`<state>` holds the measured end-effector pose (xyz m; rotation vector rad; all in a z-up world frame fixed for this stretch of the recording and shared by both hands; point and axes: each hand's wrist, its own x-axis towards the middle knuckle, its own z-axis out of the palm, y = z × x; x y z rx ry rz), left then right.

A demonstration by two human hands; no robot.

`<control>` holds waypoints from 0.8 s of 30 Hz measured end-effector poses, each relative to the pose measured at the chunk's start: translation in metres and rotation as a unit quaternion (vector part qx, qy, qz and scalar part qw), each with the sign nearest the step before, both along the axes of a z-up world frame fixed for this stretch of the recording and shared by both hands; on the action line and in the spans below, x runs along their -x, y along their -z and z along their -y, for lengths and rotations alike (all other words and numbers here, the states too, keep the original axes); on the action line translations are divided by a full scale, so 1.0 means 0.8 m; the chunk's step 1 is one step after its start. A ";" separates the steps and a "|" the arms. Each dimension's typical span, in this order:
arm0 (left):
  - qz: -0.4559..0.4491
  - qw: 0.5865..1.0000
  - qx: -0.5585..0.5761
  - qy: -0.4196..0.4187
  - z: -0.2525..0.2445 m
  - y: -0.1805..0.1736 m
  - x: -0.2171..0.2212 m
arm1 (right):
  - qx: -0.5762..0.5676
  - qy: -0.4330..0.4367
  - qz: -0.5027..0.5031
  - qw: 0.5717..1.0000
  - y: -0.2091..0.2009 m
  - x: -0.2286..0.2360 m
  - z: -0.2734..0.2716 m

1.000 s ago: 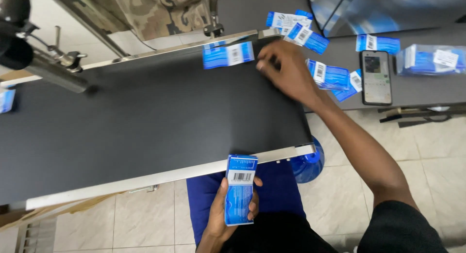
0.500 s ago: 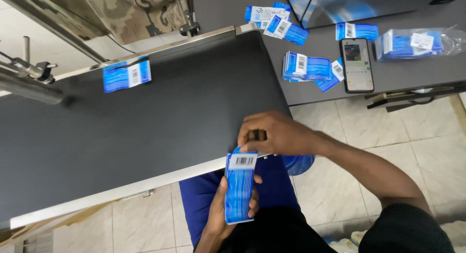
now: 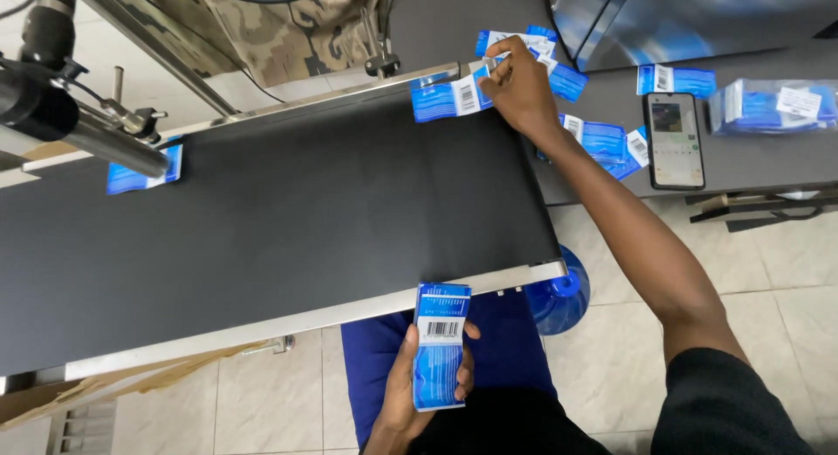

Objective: The person repeatedly picks up small blue and white packages from a stack on a table and places them onto a moving conveyor belt. The person holds a stack of packages in their left hand while using their right hand to transfer them one by one onto the belt.

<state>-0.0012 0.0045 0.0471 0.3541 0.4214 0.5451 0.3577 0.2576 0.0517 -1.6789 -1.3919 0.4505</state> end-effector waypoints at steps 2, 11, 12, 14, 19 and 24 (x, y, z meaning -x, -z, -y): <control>-0.001 1.000 -0.008 0.000 -0.001 0.000 0.001 | 0.014 0.015 0.071 0.997 0.015 0.002 -0.013; 0.015 1.000 0.009 -0.007 -0.007 0.010 -0.005 | 0.071 -0.211 0.020 0.975 -0.080 0.086 0.131; 0.016 1.000 0.011 -0.008 -0.008 0.011 -0.007 | 0.073 -0.211 0.021 0.974 -0.088 0.098 0.151; 0.033 0.999 0.031 0.003 -0.007 0.013 -0.011 | 0.165 -0.318 -0.005 0.933 -0.106 0.123 0.192; 0.029 0.999 0.030 0.008 -0.004 0.008 -0.016 | 0.228 -0.360 -0.004 0.905 -0.112 0.138 0.222; 0.029 0.998 0.044 -0.033 0.000 0.012 -0.018 | 0.260 -0.351 -0.022 0.899 -0.132 0.134 0.207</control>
